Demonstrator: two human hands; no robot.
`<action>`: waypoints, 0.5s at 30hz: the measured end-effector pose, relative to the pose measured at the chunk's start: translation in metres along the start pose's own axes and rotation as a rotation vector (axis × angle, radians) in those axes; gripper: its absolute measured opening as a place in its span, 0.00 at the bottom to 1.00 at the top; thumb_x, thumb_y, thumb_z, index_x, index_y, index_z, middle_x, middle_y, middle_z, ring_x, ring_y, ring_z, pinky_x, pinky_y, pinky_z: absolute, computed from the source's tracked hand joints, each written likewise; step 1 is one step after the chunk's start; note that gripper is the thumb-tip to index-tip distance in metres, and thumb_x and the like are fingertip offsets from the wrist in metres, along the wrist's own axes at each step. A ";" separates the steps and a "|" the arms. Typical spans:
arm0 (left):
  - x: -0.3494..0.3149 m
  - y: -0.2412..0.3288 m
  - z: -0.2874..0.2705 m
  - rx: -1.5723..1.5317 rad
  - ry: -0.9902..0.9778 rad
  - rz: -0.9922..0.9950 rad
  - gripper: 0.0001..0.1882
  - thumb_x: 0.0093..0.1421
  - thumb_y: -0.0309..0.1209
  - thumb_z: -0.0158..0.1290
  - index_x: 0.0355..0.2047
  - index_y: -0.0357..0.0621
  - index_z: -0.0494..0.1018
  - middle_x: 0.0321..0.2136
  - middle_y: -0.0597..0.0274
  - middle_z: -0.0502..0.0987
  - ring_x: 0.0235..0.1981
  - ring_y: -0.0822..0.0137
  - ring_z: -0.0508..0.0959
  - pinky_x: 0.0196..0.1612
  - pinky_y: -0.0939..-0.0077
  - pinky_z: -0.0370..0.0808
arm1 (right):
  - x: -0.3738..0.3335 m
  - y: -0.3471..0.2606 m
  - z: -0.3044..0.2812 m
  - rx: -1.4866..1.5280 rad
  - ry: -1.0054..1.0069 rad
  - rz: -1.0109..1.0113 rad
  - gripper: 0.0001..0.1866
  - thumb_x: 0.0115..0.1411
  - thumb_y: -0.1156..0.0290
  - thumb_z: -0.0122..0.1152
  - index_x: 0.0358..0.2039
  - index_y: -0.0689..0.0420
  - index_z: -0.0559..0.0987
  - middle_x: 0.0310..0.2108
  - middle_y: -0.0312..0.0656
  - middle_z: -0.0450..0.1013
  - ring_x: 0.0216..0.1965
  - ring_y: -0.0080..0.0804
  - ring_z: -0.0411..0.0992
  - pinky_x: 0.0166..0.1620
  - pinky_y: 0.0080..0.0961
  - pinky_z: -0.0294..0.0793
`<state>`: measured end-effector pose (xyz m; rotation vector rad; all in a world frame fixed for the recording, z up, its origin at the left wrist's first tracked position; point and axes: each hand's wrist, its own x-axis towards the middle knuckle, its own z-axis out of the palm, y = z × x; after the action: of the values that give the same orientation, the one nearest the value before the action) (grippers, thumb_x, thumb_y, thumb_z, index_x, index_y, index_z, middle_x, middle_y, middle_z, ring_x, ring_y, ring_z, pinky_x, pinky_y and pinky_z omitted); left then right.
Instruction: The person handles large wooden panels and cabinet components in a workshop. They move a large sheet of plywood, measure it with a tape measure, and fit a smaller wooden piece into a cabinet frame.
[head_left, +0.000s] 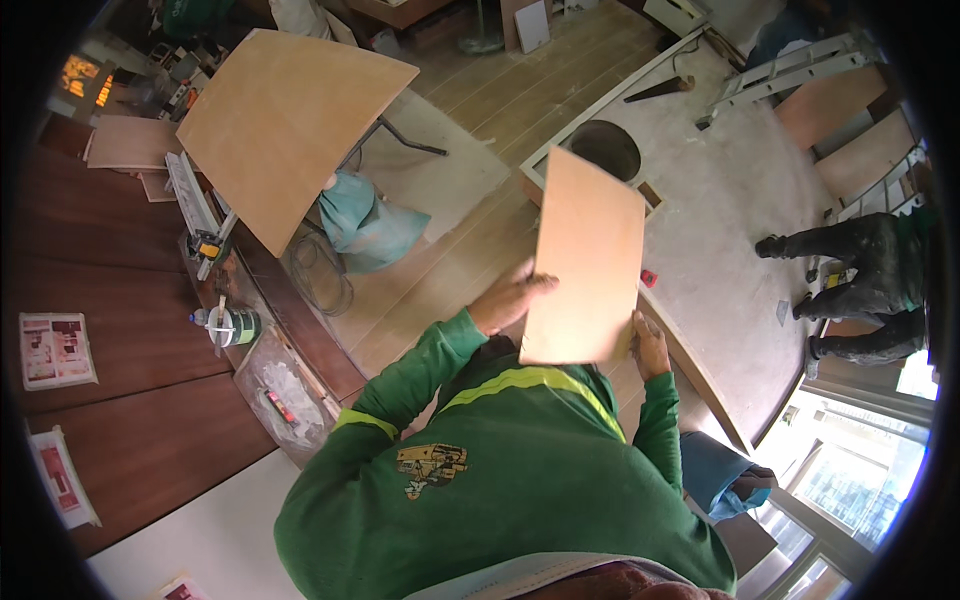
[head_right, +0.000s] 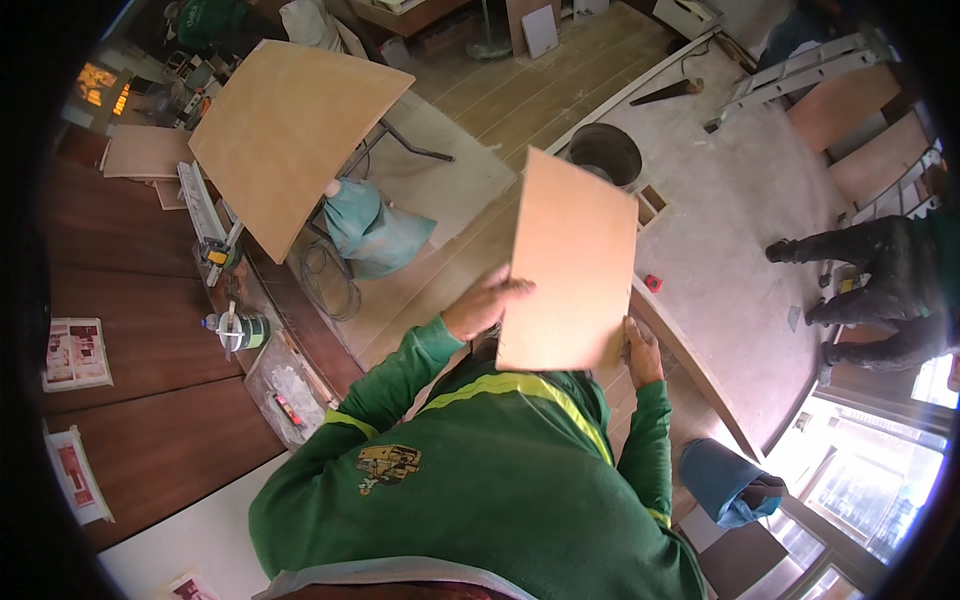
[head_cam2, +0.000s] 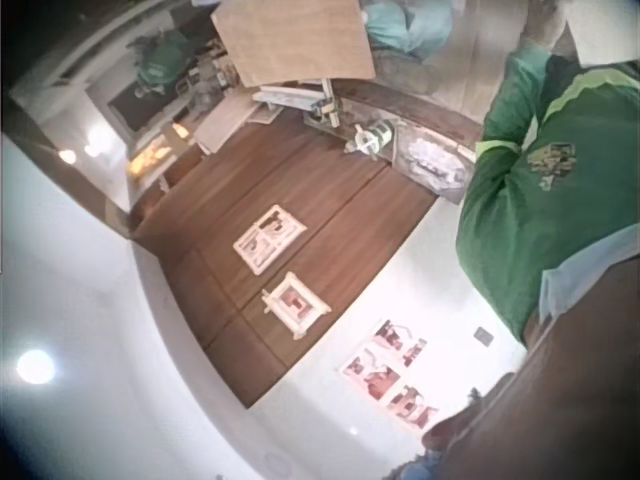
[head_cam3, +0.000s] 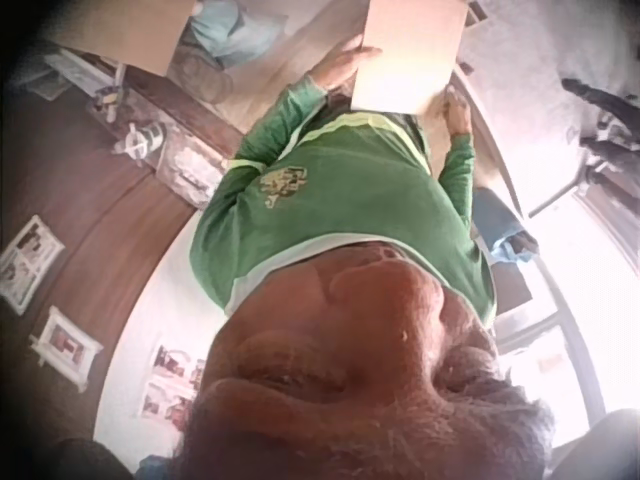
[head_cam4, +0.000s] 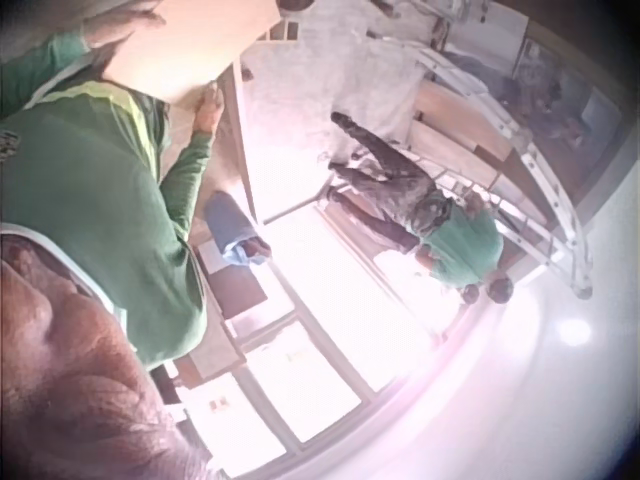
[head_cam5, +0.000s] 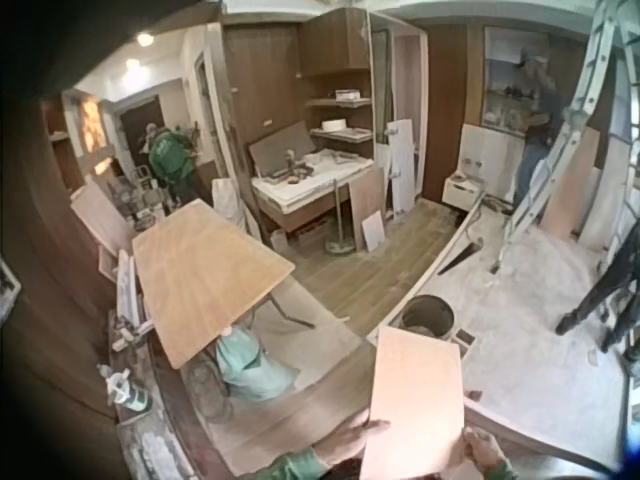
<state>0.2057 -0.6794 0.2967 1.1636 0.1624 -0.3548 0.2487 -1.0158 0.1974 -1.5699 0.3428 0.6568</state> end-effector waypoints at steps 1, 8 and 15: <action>-0.004 0.013 -0.011 -0.022 0.037 0.010 0.33 0.66 0.38 0.52 0.63 0.31 0.56 0.55 0.47 0.71 0.54 0.61 0.73 0.57 0.70 0.71 | 0.013 0.009 0.004 -0.102 -0.006 0.030 0.16 0.65 0.56 0.56 0.36 0.58 0.78 0.23 0.31 0.70 0.22 0.20 0.68 0.25 0.20 0.66; -0.032 0.116 -0.096 0.273 0.611 0.342 0.28 0.66 0.37 0.52 0.61 0.34 0.63 0.55 0.53 0.72 0.54 0.68 0.72 0.58 0.75 0.68 | 0.141 0.157 -0.019 -0.681 -0.200 0.182 0.20 0.63 0.56 0.56 0.29 0.63 0.75 0.18 0.44 0.72 0.16 0.33 0.71 0.21 0.32 0.70; 0.001 0.223 -0.174 0.392 1.146 0.540 0.31 0.67 0.41 0.51 0.63 0.32 0.60 0.57 0.51 0.70 0.54 0.63 0.73 0.55 0.72 0.71 | 0.205 0.297 -0.011 -0.428 -0.204 0.401 0.14 0.66 0.62 0.49 0.28 0.59 0.71 0.19 0.43 0.69 0.16 0.36 0.69 0.17 0.36 0.64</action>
<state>0.2961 -0.4419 0.4216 1.6285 0.7770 0.8309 0.2396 -1.0282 -0.1631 -1.8336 0.3844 1.2576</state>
